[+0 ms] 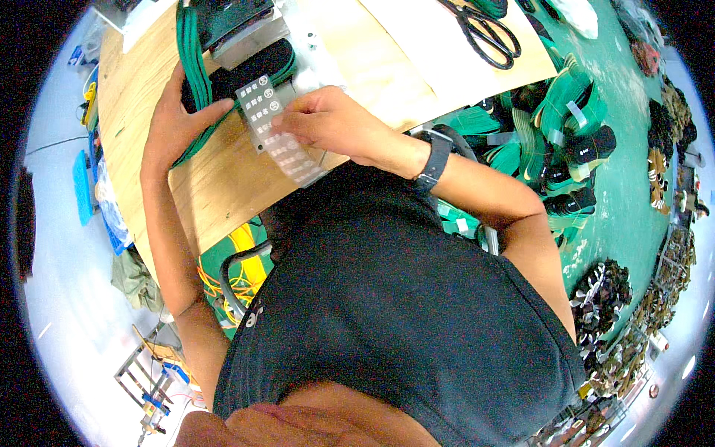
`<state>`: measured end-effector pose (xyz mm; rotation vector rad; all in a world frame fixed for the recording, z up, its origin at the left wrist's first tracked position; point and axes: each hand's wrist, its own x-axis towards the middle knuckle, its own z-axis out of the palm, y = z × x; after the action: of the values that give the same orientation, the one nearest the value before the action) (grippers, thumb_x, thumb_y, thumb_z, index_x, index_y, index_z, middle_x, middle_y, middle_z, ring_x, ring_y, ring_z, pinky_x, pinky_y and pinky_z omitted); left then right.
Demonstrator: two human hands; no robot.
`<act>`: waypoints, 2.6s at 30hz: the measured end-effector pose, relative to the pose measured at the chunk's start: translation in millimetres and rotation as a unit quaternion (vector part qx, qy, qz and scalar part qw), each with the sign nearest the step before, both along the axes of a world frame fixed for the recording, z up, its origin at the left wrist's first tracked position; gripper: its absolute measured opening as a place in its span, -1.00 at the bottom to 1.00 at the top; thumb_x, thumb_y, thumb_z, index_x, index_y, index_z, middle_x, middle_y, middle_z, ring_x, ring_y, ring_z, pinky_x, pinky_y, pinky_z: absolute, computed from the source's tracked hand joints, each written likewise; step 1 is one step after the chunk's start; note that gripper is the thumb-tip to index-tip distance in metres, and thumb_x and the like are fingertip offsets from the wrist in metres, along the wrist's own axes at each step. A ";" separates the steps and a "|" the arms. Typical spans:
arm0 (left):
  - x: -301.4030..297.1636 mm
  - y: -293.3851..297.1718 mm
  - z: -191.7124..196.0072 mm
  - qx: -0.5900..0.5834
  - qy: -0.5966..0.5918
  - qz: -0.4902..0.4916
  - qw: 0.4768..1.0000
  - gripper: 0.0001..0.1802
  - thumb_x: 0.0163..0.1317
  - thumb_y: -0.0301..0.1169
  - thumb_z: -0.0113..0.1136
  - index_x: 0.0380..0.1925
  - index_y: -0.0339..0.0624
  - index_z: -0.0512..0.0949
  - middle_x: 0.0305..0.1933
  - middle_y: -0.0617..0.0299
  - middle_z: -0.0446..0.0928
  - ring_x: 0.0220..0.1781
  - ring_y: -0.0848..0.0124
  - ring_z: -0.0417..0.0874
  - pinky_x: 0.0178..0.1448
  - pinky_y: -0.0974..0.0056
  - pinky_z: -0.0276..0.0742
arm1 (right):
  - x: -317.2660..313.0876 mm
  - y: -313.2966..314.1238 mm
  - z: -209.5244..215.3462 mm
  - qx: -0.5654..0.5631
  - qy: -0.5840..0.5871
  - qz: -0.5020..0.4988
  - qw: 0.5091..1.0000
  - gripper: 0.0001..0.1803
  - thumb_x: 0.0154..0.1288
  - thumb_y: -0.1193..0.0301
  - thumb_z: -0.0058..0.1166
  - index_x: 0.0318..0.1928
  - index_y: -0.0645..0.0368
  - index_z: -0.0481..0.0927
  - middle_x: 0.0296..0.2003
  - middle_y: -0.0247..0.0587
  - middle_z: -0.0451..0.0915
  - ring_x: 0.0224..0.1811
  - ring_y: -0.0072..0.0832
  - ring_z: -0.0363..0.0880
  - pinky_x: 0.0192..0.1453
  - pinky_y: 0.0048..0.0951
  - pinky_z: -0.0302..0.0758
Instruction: The person cuts a small sticker from a sheet with scissors, peels the backing, and applies it to the heel area of a green and black shoe insole. The person then bundles several insoles together with a rubber band and handles a roll of white foam material.
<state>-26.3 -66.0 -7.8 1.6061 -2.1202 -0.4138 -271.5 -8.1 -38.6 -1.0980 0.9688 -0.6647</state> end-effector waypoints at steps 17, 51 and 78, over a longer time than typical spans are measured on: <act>2.2 -1.5 -21.6 -0.005 0.116 0.001 0.993 -0.45 0.03 -0.26 0.30 0.08 -0.14 0.51 -0.48 0.11 0.56 -0.46 0.31 0.53 -0.25 0.25 0.46 | 5.3 -16.4 15.1 -0.008 0.025 0.017 1.000 -0.77 0.35 0.37 0.04 -0.33 0.27 0.64 -0.77 -0.48 0.30 -0.76 -0.77 0.14 -0.69 -0.67 -0.01; 3.6 0.7 -23.2 0.027 0.129 0.047 0.990 -0.63 0.10 -0.17 0.30 -0.41 -0.32 0.53 -0.60 0.19 0.45 -0.50 0.47 0.34 -0.32 0.30 0.39 | 2.3 -46.3 -2.9 0.025 0.091 -0.030 0.995 -0.73 0.33 0.33 0.08 -0.43 0.28 0.62 -0.81 -0.52 0.26 -0.80 -0.79 0.08 -0.71 -0.64 -0.08; 3.9 1.5 -23.7 0.036 0.158 0.041 0.986 -0.65 0.09 -0.22 0.32 -0.31 -0.32 0.56 -0.54 0.27 0.47 -0.45 0.53 0.36 -0.29 0.36 0.40 | -2.4 -44.6 -5.5 -0.006 0.094 -0.032 0.995 -0.73 0.33 0.32 0.09 -0.45 0.24 0.61 -0.82 -0.48 0.29 -0.80 -0.77 0.12 -0.72 -0.65 -0.04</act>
<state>-22.4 -64.5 -31.5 1.5435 -1.8141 -0.6768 -273.9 -52.7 -44.1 -1.1582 1.1674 -0.6278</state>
